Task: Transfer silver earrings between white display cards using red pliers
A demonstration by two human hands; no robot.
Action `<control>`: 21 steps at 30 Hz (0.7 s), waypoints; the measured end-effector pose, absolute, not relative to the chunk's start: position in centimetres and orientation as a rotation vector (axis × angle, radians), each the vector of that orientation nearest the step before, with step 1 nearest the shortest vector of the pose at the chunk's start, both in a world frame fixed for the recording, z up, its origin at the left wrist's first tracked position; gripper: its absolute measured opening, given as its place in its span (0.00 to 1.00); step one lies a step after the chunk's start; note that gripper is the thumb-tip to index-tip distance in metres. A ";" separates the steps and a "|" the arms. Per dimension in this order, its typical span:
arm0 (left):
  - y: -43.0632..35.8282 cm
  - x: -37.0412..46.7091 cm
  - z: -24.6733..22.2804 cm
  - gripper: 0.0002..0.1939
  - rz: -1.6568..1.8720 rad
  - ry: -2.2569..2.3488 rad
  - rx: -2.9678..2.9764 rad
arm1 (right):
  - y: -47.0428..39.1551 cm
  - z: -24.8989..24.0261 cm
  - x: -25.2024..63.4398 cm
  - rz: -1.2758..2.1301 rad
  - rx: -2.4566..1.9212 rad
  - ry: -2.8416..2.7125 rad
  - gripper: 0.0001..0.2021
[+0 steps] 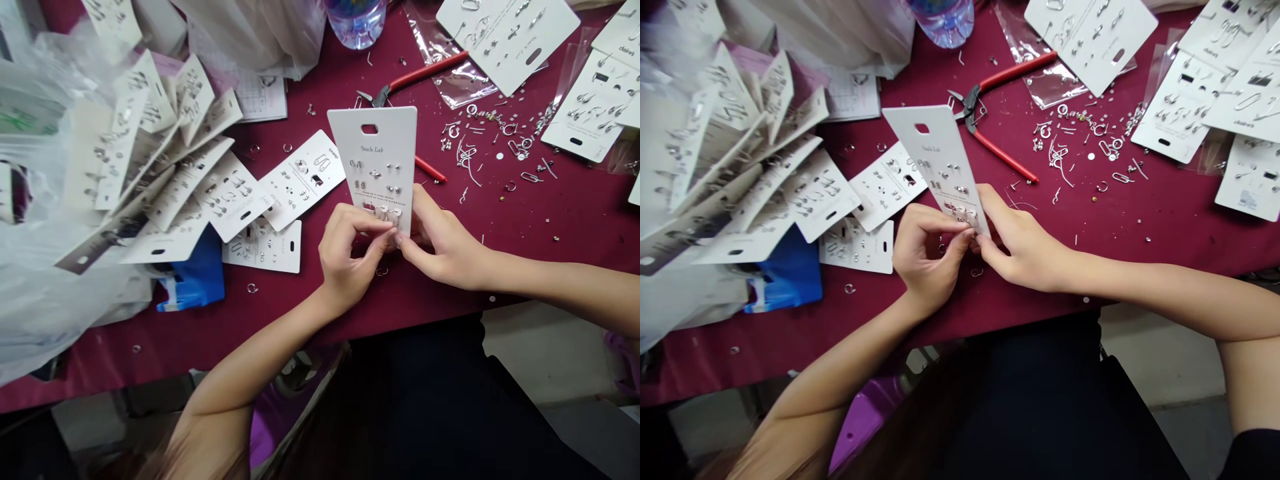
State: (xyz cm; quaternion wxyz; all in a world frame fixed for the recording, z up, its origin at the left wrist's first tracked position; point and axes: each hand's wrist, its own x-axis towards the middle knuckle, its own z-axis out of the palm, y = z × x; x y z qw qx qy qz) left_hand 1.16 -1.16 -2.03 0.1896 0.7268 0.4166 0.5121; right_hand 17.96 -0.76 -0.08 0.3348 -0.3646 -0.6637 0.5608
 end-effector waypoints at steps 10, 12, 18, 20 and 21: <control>-1.2 1.0 -1.9 0.07 1.359 1.176 2.171 | -0.7 -0.1 18.1 1.527 -0.896 -1.671 0.24; -1.3 1.0 -1.9 0.08 1.327 1.193 2.180 | -0.6 -0.1 18.1 1.633 -0.884 -1.576 0.25; -1.4 0.8 -2.3 0.15 1.312 1.236 2.205 | -0.3 -0.3 18.2 1.803 -0.843 -1.377 0.28; -1.3 0.7 -2.1 0.12 1.300 1.269 2.319 | -0.2 -0.2 18.2 1.810 -0.824 -1.343 0.27; -1.2 0.7 -2.0 0.11 1.294 1.287 2.353 | -0.1 -0.2 18.2 1.809 -0.814 -1.329 0.27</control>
